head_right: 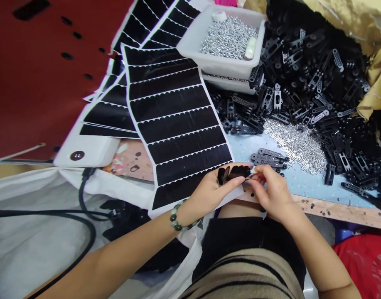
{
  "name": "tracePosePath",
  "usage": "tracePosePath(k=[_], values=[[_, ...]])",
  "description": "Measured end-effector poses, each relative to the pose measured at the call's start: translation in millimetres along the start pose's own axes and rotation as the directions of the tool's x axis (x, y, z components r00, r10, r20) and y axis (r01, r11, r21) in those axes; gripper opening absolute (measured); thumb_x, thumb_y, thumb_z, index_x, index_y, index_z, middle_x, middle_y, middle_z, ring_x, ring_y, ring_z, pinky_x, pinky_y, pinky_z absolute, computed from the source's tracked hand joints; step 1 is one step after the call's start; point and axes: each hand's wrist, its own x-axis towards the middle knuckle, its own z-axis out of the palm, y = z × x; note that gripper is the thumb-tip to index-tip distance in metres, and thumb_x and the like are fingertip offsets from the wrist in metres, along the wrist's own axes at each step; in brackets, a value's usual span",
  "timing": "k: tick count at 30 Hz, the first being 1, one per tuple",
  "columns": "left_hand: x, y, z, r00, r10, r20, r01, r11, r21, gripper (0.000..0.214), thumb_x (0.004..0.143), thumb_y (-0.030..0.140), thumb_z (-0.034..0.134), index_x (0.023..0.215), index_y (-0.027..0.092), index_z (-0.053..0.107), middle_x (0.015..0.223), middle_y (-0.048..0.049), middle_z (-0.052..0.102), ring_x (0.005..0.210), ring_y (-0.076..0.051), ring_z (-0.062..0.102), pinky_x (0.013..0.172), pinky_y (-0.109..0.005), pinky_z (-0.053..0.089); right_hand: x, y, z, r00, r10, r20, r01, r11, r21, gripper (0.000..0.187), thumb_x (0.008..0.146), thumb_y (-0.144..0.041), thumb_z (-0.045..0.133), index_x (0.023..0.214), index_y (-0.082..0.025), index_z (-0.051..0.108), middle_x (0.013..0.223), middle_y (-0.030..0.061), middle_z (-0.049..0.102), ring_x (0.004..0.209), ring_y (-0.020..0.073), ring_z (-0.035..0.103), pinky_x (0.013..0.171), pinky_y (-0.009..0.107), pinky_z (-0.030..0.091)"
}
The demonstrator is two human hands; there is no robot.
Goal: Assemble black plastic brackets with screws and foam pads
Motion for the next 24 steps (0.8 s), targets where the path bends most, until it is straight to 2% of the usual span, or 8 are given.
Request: tracePosePath(k=[2, 4, 6, 8, 10, 12, 16, 24], values=[[-0.9, -0.6, -3.7, 0.995, -0.002, -0.099, 0.0, 1.0, -0.022, 0.034, 0.091, 0.037, 0.052, 0.116, 0.017, 0.061, 0.115, -0.0078, 0.067, 0.102, -0.022, 0.065, 0.09, -0.035, 0.051, -1.1, 3.3, -2.7, 0.993, 0.104, -0.059, -0.097, 0.989, 0.113, 0.016, 0.084, -0.028, 0.06, 0.098, -0.023, 0.057, 0.077, 0.0004, 0.062, 0.067, 0.0135, 0.059, 0.063, 0.027, 0.051], [-1.7, -1.6, -9.8, 0.984, 0.102, -0.144, -0.086, 0.99, 0.113, 0.03, 0.093, 0.034, 0.048, 0.114, 0.018, 0.062, 0.115, -0.0081, 0.067, 0.1, -0.021, 0.065, 0.088, -0.037, 0.051, -0.7, 10.6, -10.2, 0.965, 0.235, -0.115, -0.206, 0.954, 0.22, 0.014, 0.081, -0.031, 0.063, 0.092, -0.021, 0.061, 0.073, -0.0004, 0.06, 0.06, 0.0122, 0.057, 0.057, 0.026, 0.049], [-2.7, -3.3, -15.4, 0.958, 0.285, -0.034, -0.251, 0.891, 0.378, 0.025, 0.092, 0.026, 0.049, 0.109, 0.02, 0.065, 0.115, -0.0079, 0.067, 0.104, -0.024, 0.062, 0.09, -0.042, 0.046, 1.8, 18.3, -16.2, 0.929, 0.347, -0.127, -0.297, 0.906, 0.301, 0.015, 0.077, -0.034, 0.066, 0.084, -0.02, 0.064, 0.068, -0.0012, 0.058, 0.053, 0.0111, 0.055, 0.05, 0.025, 0.047], [-3.6, -5.7, -17.3, 0.904, 0.396, 0.161, -0.409, 0.69, 0.597, 0.027, 0.088, 0.016, 0.049, 0.108, 0.02, 0.066, 0.115, -0.0081, 0.067, 0.11, -0.027, 0.057, 0.091, -0.047, 0.041, 5.5, 23.9, -16.8, 0.901, 0.418, -0.115, -0.357, 0.867, 0.348, 0.019, 0.073, -0.037, 0.069, 0.079, -0.019, 0.065, 0.066, -0.0013, 0.058, 0.051, 0.0112, 0.055, 0.048, 0.025, 0.047], [-4.2, -8.9, -15.1, 0.868, 0.412, 0.276, -0.474, 0.524, 0.708, 0.034, 0.086, 0.008, 0.046, 0.111, 0.019, 0.065, 0.118, -0.0083, 0.067, 0.113, -0.028, 0.054, 0.09, -0.048, 0.038, 9.3, 26.7, -12.0, 0.879, 0.463, -0.114, -0.396, 0.842, 0.365, 0.022, 0.071, -0.04, 0.07, 0.078, -0.019, 0.065, 0.065, -0.0007, 0.06, 0.051, 0.0121, 0.056, 0.049, 0.026, 0.048], [-4.2, -12.3, -11.0, 0.86, 0.408, 0.306, -0.479, 0.44, 0.76, 0.036, 0.086, 0.005, 0.044, 0.113, 0.019, 0.064, 0.119, -0.0076, 0.066, 0.114, -0.027, 0.054, 0.089, -0.047, 0.037, 12.1, 27.7, -5.5, 0.866, 0.487, -0.112, -0.425, 0.835, 0.348, 0.025, 0.071, -0.042, 0.069, 0.078, -0.018, 0.065, 0.063, -0.0003, 0.06, 0.051, 0.0127, 0.056, 0.05, 0.027, 0.049], [-4.1, -15.5, -6.8, 0.854, 0.418, 0.309, -0.476, 0.389, 0.789, 0.033, 0.089, 0.008, 0.043, 0.113, 0.018, 0.063, 0.117, -0.0061, 0.068, 0.112, -0.025, 0.055, 0.089, -0.045, 0.035, 14.8, 30.0, 0.8, 0.873, 0.478, -0.096, -0.445, 0.861, 0.247, 0.026, 0.074, -0.043, 0.065, 0.08, -0.018, 0.065, 0.065, 0.0008, 0.061, 0.053, 0.0135, 0.057, 0.05, 0.026, 0.049], [-0.8, -12.8, -3.3, 0.868, 0.402, 0.293, -0.453, 0.394, 0.8, 0.031, 0.09, 0.01, 0.045, 0.115, 0.018, 0.062, 0.11, -0.0056, 0.07, 0.107, -0.023, 0.056, 0.093, -0.044, 0.034, 18.8, 32.9, -3.6, 0.897, 0.439, -0.048, -0.43, 0.894, 0.123, 0.023, 0.078, -0.041, 0.06, 0.081, -0.018, 0.064, 0.06, -0.0012, 0.058, 0.05, 0.0129, 0.055, 0.046, 0.024, 0.043]])
